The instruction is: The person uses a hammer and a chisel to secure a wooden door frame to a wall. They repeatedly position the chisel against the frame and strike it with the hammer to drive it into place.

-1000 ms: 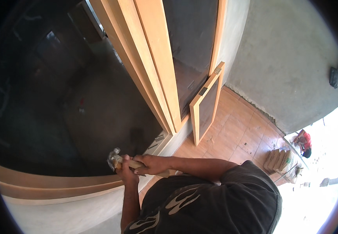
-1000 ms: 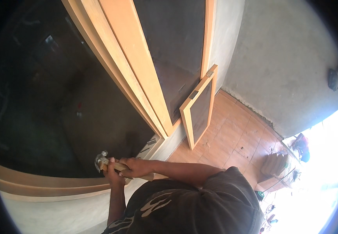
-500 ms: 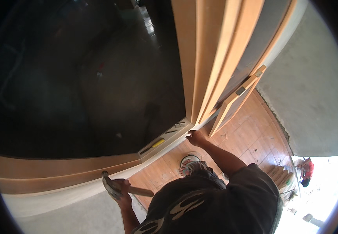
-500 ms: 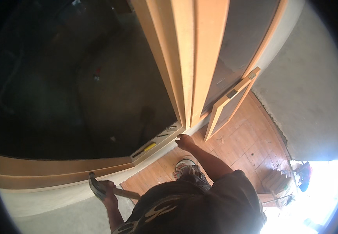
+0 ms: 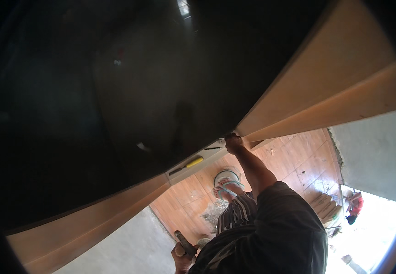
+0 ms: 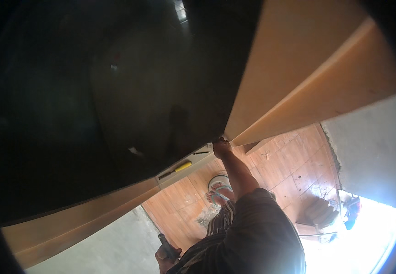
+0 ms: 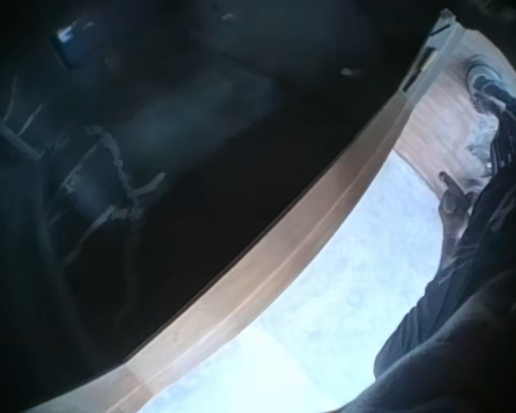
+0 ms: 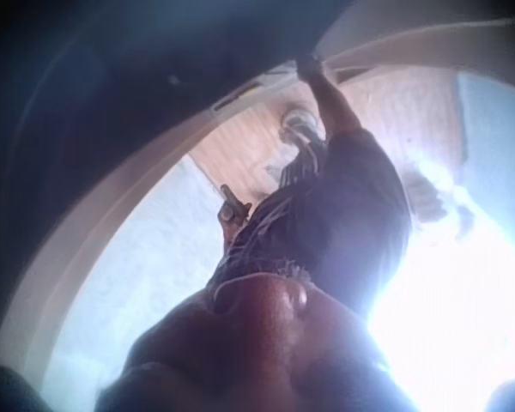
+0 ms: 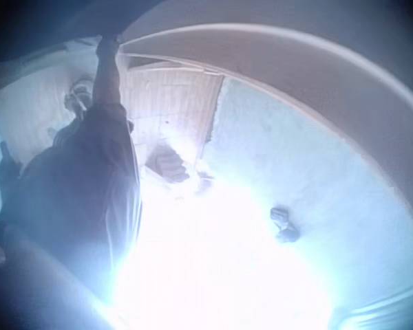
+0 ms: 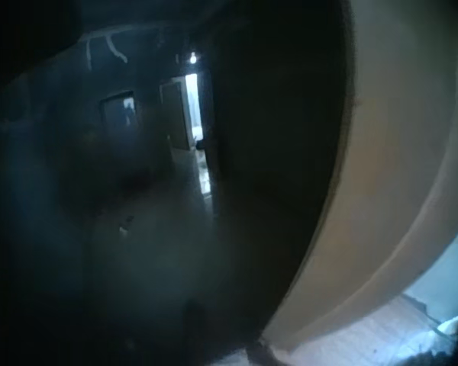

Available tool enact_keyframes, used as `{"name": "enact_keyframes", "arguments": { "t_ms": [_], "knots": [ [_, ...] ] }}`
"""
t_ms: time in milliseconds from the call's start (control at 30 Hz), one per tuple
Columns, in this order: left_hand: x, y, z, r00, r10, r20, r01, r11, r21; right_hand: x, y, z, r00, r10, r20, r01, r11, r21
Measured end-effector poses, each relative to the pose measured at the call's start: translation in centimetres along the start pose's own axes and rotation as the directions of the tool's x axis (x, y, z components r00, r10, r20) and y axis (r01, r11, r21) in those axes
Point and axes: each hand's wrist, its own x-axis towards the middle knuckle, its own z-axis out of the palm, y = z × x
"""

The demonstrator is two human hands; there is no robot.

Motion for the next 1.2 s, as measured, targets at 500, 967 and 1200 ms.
{"name": "enact_keyframes", "arguments": {
  "t_ms": [500,967,1200],
  "knots": [
    [4.2,3.2,3.6,0.998,0.066,0.0,-0.066,0.996,-0.054,1.8,0.3,-0.8,0.997,-0.07,0.04,0.074,0.99,-0.123],
    [6.9,17.5,4.4,0.888,0.422,-0.181,-0.397,0.904,0.16,-22.9,-16.5,-21.8,0.843,-0.537,0.038,0.042,0.138,0.99],
    [4.5,23.2,4.1,0.912,0.349,-0.216,-0.388,0.904,-0.178,-26.8,-19.4,-29.1,0.689,-0.71,-0.145,0.231,0.026,0.973]
  ]
}}
